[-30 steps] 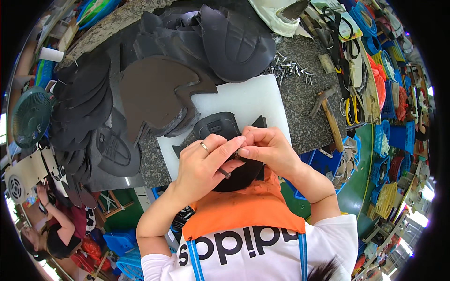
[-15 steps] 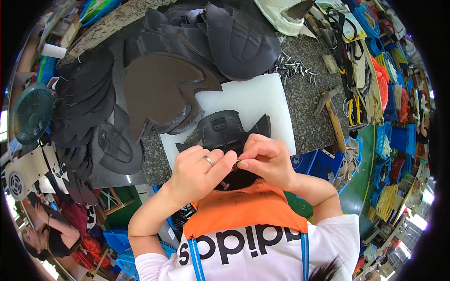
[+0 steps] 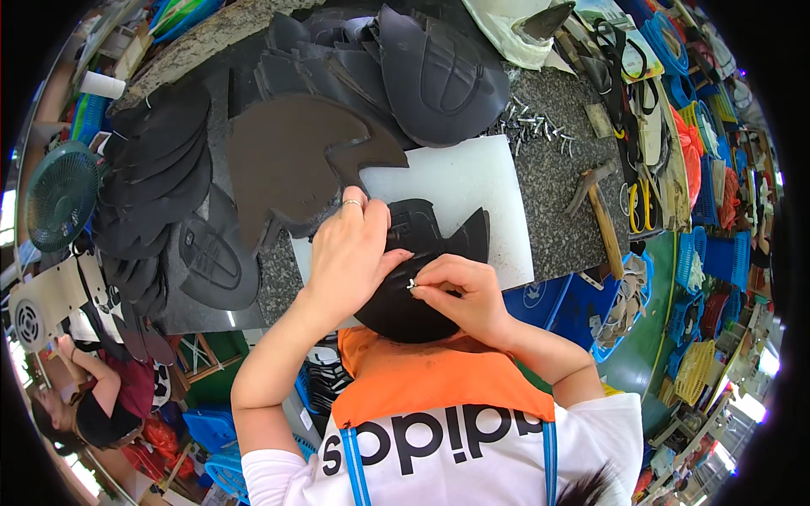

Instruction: The person brings shoe upper components to a workbench, inserts metal fasteners into the components by hand, and secures them using a punch tool and a hammer.

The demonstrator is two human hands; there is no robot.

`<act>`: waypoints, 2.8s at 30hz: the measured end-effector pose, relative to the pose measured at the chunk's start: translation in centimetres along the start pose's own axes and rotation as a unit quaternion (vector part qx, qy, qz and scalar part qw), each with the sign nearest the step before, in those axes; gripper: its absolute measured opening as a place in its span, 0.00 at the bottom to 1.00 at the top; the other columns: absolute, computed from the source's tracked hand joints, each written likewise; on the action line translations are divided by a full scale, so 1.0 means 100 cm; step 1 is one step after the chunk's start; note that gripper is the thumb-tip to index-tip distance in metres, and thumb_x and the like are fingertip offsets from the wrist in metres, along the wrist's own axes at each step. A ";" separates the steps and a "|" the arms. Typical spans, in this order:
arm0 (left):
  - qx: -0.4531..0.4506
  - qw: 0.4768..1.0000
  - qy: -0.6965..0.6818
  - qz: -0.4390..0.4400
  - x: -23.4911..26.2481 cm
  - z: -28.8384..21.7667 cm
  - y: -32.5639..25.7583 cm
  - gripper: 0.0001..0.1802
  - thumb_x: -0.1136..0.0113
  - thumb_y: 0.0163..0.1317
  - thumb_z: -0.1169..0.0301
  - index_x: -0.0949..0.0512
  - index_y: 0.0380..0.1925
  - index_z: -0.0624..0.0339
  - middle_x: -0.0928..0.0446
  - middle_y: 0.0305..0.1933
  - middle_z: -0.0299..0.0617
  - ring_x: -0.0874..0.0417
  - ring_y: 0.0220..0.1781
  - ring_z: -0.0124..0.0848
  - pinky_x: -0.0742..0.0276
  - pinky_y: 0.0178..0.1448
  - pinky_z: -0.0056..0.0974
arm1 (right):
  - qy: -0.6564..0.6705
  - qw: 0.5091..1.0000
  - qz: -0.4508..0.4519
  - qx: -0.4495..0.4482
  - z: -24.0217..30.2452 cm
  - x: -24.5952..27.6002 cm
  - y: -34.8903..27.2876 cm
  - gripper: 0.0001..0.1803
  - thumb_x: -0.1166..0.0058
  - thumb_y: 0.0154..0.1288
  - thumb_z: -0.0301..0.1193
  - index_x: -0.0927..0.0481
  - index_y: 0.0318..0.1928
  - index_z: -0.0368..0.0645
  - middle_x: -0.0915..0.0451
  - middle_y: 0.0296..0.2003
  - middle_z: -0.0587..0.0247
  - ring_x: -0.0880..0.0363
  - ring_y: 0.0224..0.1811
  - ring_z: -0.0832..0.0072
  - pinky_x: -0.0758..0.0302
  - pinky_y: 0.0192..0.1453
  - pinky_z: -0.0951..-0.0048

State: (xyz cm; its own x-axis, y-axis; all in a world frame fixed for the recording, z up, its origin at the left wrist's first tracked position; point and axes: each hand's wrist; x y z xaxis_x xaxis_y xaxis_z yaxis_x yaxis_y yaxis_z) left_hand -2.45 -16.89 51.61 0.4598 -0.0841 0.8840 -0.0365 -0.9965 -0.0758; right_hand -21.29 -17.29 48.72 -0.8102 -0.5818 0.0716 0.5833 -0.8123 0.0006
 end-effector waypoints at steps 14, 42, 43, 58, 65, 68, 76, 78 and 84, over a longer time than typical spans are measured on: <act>0.147 0.821 -0.546 0.081 0.051 -0.033 -0.022 0.09 0.43 0.63 0.72 0.21 0.40 0.65 0.24 0.28 0.31 0.28 0.25 0.15 0.32 0.27 0.22 | 0.112 0.982 -0.091 0.120 0.033 0.009 0.004 0.06 0.39 0.55 0.19 0.18 0.35 0.36 0.28 0.32 0.64 0.30 0.31 0.80 0.33 0.34 0.81; 0.194 0.638 -0.744 0.038 0.042 -0.026 -0.020 0.10 0.43 0.63 0.72 0.21 0.42 0.66 0.22 0.31 0.34 0.31 0.22 0.17 0.37 0.24 0.23 | -0.294 0.868 -0.379 0.125 0.022 0.107 0.010 0.18 0.33 0.45 0.25 0.31 0.32 0.41 0.32 0.32 0.63 0.32 0.37 0.69 0.33 0.45 0.70; 0.191 0.642 -0.740 0.050 0.043 -0.023 -0.021 0.11 0.43 0.63 0.72 0.22 0.43 0.67 0.22 0.30 0.34 0.31 0.22 0.17 0.38 0.24 0.23 | -0.423 0.825 -0.373 0.038 0.031 0.130 0.004 0.16 0.36 0.49 0.26 0.28 0.37 0.40 0.28 0.37 0.58 0.29 0.41 0.65 0.32 0.48 0.68; -0.321 0.937 0.067 -0.124 -0.031 0.014 -0.039 0.16 0.39 0.43 0.74 0.20 0.37 0.57 0.21 0.47 0.40 0.31 0.30 0.29 0.36 0.30 0.32 | -0.322 0.939 -0.106 -0.063 0.049 0.137 -0.027 0.14 0.45 0.57 0.29 0.23 0.44 0.38 0.23 0.37 0.54 0.23 0.36 0.61 0.27 0.42 0.66; -0.316 0.932 0.092 -0.151 -0.039 0.009 -0.044 0.12 0.40 0.49 0.74 0.20 0.36 0.59 0.21 0.49 0.45 0.31 0.29 0.26 0.38 0.30 0.31 | -0.415 0.868 0.274 0.002 0.047 0.108 0.024 0.13 0.44 0.60 0.39 0.19 0.43 0.49 0.22 0.27 0.62 0.23 0.23 0.61 0.27 0.27 0.65; -0.308 0.935 0.086 -0.154 -0.042 0.007 -0.046 0.11 0.40 0.49 0.73 0.19 0.35 0.60 0.21 0.48 0.46 0.31 0.29 0.26 0.38 0.30 0.31 | -0.433 0.852 0.293 0.028 0.043 0.106 0.037 0.13 0.45 0.61 0.41 0.20 0.42 0.49 0.23 0.24 0.60 0.24 0.22 0.57 0.27 0.28 0.62; -0.305 0.935 0.075 -0.164 -0.047 0.006 -0.047 0.10 0.40 0.51 0.74 0.19 0.35 0.64 0.21 0.46 0.50 0.30 0.29 0.26 0.36 0.31 0.31 | -0.563 0.749 0.327 -0.121 0.068 0.075 0.031 0.13 0.45 0.62 0.38 0.22 0.44 0.45 0.24 0.29 0.56 0.23 0.25 0.56 0.26 0.29 0.61; -0.300 0.937 0.072 -0.166 -0.045 0.007 -0.048 0.10 0.39 0.52 0.74 0.19 0.35 0.64 0.21 0.46 0.49 0.30 0.29 0.26 0.36 0.31 0.31 | -0.584 0.724 0.348 -0.115 0.085 0.067 0.045 0.14 0.47 0.63 0.40 0.22 0.44 0.46 0.25 0.27 0.56 0.23 0.23 0.56 0.27 0.27 0.60; -0.298 0.935 0.079 -0.177 -0.047 0.006 -0.047 0.10 0.40 0.53 0.73 0.19 0.35 0.62 0.21 0.48 0.47 0.31 0.30 0.27 0.37 0.31 0.32 | -0.403 0.798 0.368 -0.255 0.082 0.073 0.112 0.21 0.49 0.65 0.44 0.27 0.31 0.36 0.28 0.16 0.51 0.23 0.22 0.55 0.29 0.27 0.59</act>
State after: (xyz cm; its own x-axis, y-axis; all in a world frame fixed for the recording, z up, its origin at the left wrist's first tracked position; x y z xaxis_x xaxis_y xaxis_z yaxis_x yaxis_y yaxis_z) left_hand -3.93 -11.80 47.50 0.4025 0.2981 0.8655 -0.4166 -0.7822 0.4632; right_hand -20.20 -30.23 57.47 0.1614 -0.8602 0.4837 0.6192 -0.2934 -0.7284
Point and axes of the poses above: each hand's wrist, its own y-axis towards the middle knuckle, its own x-axis out of the back of the hand, z = x × y
